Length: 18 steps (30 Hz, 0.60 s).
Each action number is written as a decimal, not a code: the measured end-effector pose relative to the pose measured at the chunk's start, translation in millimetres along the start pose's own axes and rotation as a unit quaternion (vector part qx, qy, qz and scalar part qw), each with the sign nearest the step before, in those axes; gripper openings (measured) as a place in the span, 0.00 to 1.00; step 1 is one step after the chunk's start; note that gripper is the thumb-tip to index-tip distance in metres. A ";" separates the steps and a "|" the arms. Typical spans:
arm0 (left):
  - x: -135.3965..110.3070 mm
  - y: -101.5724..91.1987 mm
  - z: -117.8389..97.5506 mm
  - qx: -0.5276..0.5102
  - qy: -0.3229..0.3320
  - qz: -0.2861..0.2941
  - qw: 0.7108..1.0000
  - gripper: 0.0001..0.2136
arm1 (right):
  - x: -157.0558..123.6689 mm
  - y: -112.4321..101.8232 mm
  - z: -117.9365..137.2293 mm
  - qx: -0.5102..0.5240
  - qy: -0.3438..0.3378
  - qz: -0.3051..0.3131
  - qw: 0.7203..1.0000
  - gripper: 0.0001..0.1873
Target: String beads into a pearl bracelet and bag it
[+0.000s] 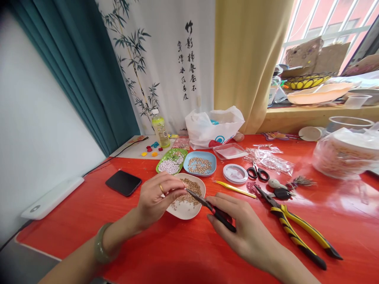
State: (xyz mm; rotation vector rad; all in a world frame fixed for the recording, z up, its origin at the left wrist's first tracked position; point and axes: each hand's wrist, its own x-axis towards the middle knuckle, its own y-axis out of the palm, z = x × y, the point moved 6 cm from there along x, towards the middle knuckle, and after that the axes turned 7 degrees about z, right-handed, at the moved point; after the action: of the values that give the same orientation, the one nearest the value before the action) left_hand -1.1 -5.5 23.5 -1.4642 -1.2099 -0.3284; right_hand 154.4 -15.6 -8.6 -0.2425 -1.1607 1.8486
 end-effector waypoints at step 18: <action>-13.0 23.1 35.2 -0.338 -0.312 0.087 0.884 0.07 | -0.6 0.1 -5.4 0.023 0.028 0.018 0.999 0.10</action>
State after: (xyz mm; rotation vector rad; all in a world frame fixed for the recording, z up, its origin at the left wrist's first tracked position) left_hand -2.7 22.5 -10.5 -2.3991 -1.5340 -0.1554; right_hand 157.8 -12.7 -11.8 -0.2897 -1.0797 1.8864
